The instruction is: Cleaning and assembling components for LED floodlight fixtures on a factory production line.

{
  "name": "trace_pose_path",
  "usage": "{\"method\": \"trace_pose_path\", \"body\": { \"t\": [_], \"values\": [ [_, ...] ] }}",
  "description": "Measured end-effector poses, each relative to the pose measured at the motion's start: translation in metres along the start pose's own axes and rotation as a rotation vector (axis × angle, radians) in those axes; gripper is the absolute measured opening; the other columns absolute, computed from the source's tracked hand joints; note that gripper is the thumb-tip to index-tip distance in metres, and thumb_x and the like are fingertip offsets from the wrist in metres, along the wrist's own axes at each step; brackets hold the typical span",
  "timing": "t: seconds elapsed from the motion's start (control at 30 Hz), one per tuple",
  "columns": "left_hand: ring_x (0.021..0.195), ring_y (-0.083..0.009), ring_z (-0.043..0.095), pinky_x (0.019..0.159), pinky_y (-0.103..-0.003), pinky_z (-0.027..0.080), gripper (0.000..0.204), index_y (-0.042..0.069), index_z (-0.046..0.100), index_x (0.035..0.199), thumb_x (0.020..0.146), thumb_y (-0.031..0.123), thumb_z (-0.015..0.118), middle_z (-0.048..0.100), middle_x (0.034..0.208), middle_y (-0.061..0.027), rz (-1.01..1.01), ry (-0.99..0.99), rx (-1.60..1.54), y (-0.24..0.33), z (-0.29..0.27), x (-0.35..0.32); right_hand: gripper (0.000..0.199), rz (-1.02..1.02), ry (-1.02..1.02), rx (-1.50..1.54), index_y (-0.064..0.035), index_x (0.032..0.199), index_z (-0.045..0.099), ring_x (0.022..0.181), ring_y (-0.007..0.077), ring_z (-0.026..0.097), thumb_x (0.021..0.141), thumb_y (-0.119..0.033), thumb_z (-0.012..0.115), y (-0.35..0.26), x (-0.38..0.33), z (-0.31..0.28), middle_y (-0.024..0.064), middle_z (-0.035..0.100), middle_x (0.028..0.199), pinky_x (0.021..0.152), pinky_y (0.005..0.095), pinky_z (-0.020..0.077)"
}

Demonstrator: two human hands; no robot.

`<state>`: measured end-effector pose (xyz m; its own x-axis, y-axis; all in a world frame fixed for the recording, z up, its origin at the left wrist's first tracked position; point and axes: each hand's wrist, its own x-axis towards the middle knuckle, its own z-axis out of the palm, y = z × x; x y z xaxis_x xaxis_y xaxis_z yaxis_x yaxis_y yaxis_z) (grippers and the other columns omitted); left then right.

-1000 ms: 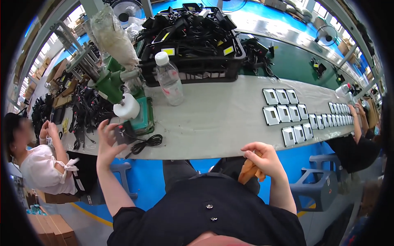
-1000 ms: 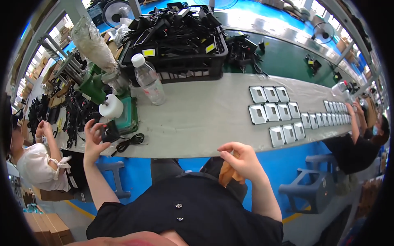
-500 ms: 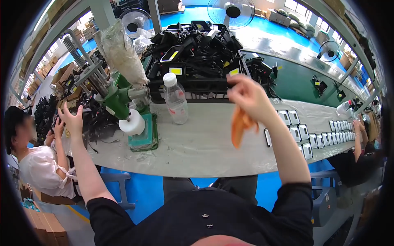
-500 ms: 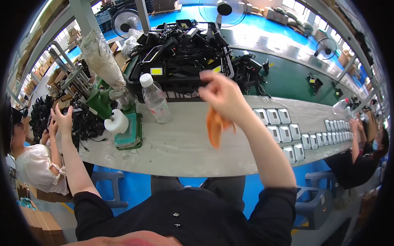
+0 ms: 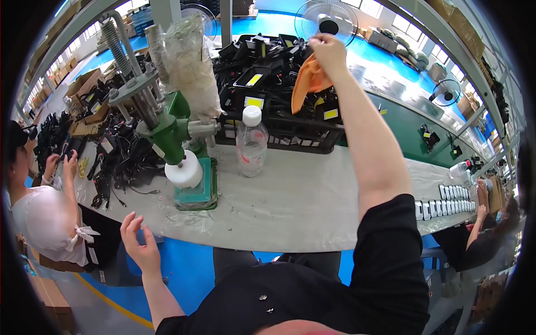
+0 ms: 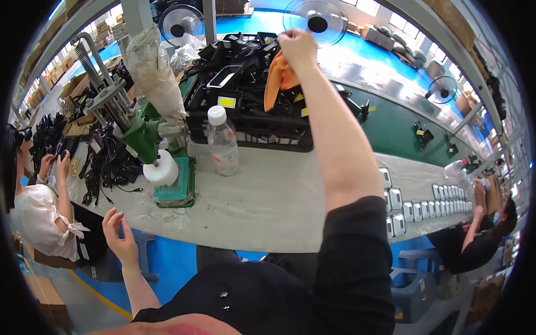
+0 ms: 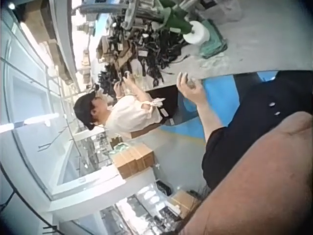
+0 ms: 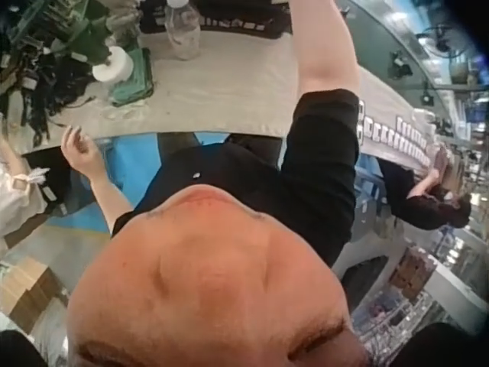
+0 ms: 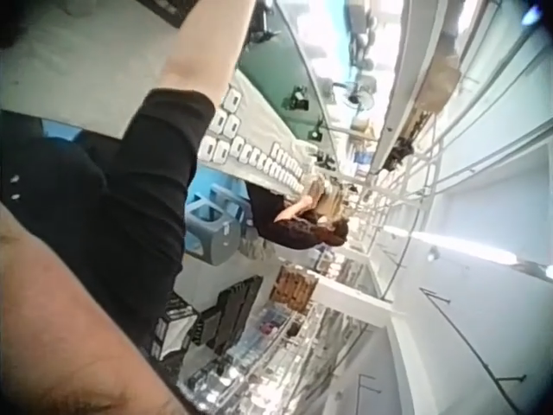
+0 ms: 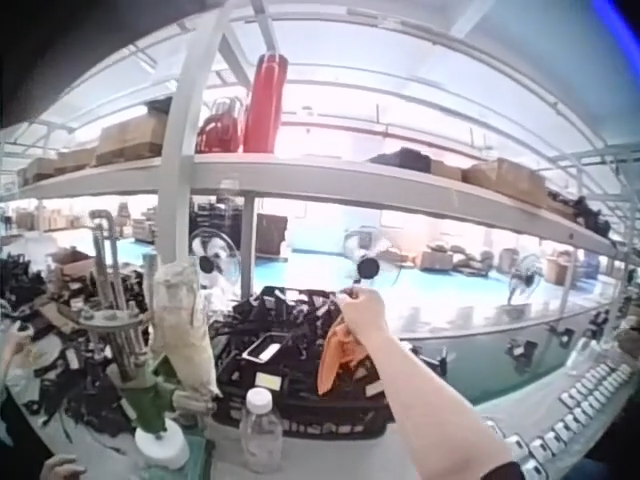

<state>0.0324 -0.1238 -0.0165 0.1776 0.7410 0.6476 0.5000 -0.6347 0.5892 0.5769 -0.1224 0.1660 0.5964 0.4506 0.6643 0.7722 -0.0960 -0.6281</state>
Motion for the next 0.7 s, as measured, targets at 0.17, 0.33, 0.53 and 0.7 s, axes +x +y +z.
{"method": "trace_pose_path", "body": {
  "t": [0.17, 0.33, 0.53, 0.7],
  "values": [
    [0.099, -0.0244, 0.058, 0.083, -0.032, 0.048, 0.022, 0.0, 0.059, 0.102, 0.081, -0.007, 0.055, 0.056, 0.115, -0.0144, 0.094, 0.043, -0.068, 0.028, -0.005, 0.001, 0.026, -0.161, 0.033, -0.008, -0.0089, 0.098, 0.072, 0.064, 0.008, 0.063, 0.082, -0.028, 0.065, -0.089, -0.036, -0.09, 0.0006, 0.068, 0.074, 0.059, 0.023, 0.0495],
    [0.097, -0.0273, 0.06, 0.085, -0.034, 0.05, 0.024, -0.002, 0.058, 0.101, 0.078, -0.009, 0.058, 0.058, 0.11, -0.0159, 0.357, -0.026, -0.308, 0.076, 0.019, -0.002, 0.015, -0.193, -0.034, 0.32, 0.0027, 0.088, 0.067, 0.068, 0.0092, 0.059, 0.086, -0.011, 0.061, -0.121, -0.074, -0.154, 0.0036, 0.066, 0.077, 0.063, 0.0221, 0.0473],
    [0.117, -0.0337, 0.052, 0.095, -0.039, 0.045, 0.068, 0.005, 0.04, 0.137, 0.077, 0.011, 0.071, 0.044, 0.134, -0.0207, 0.392, -0.466, -0.703, 0.186, 0.076, 0.011, 0.02, -0.05, -0.532, 0.017, -0.0003, 0.095, 0.068, 0.079, 0.0049, 0.059, 0.085, -0.017, 0.067, -0.1, -0.176, -0.147, 0.0012, 0.067, 0.085, 0.072, 0.0182, 0.0445],
    [0.111, -0.0238, 0.056, 0.092, -0.037, 0.047, 0.087, 0.012, 0.022, 0.146, 0.077, 0.017, 0.076, 0.041, 0.134, -0.0201, -0.225, -1.126, -1.209, 0.198, 0.12, 0.0, 0.02, 0.079, -0.832, 0.092, -0.0021, 0.099, 0.066, 0.068, 0.0041, 0.058, 0.082, -0.012, 0.067, -0.123, -0.252, -0.126, 0.0004, 0.064, 0.077, 0.057, 0.0199, 0.0458]
  ]
}}
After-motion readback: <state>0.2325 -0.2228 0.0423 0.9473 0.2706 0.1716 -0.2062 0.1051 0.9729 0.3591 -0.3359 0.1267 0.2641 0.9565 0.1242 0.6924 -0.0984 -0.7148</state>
